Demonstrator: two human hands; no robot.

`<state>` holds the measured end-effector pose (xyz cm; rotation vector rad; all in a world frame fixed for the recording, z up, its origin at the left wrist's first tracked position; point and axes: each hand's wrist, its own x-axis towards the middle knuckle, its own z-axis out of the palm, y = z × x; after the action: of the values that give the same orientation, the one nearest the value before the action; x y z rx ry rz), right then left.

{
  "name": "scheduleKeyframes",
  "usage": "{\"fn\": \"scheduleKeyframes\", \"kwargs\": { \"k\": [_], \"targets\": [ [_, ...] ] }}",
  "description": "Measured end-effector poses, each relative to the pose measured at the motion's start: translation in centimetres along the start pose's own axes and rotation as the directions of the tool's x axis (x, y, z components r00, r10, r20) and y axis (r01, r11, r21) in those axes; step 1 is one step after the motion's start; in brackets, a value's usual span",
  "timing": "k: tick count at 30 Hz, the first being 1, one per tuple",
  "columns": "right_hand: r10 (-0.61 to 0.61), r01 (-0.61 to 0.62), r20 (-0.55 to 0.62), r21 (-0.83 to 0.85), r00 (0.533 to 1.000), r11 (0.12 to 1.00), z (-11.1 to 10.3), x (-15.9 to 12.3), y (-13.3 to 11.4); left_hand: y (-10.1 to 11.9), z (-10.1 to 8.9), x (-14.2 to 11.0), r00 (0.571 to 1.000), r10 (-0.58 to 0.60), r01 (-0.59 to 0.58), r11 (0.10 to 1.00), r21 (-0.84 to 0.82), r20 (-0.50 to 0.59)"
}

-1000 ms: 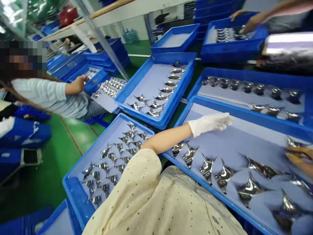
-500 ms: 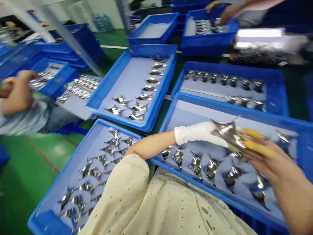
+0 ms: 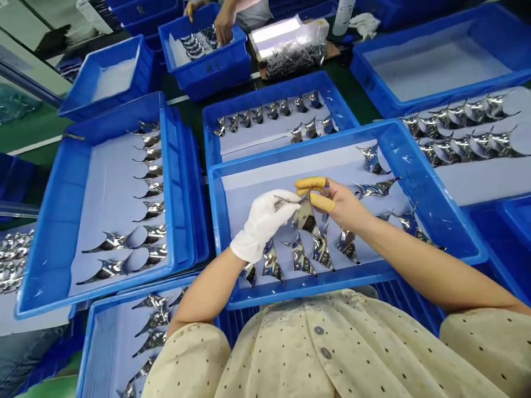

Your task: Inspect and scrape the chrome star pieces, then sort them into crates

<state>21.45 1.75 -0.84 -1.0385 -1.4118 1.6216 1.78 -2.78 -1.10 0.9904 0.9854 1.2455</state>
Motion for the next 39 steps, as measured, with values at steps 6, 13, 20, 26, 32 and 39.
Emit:
{"fn": "scheduleKeyframes", "kwargs": {
  "k": [6,13,20,26,32,39],
  "targets": [
    [0.063,-0.066,0.187,0.011,0.980,0.998,-0.8,-0.7,0.5,0.4,0.0,-0.2,0.996,0.089,-0.090,0.996,0.021,0.028],
    [-0.243,0.265,0.141,-0.169,0.960,0.949,-1.7,-0.9,1.2,0.3,-0.4,-0.2,0.992,0.090,-0.087,0.995,-0.040,0.088],
    [-0.442,0.385,0.059,-0.602,0.895,0.700,-1.4,-2.0,1.5,-0.5,0.7,-1.0,0.998,-0.001,0.003,0.999,-0.040,0.056],
    [-0.386,0.372,0.135,-0.667,0.912,0.646,-0.9,-1.6,1.5,-0.2,1.4,-1.7,0.971,0.239,-0.238,0.957,0.164,0.009],
    [-0.576,0.579,0.232,-0.607,0.784,0.544,-1.6,-0.2,0.8,-0.9,-0.2,0.8,0.858,0.494,-0.510,0.782,0.359,0.144],
    [-0.614,0.589,0.132,-0.492,0.778,0.641,-1.9,0.2,0.6,-1.7,-2.0,2.6,0.747,0.591,-0.658,0.593,0.464,0.305]
  ]
}}
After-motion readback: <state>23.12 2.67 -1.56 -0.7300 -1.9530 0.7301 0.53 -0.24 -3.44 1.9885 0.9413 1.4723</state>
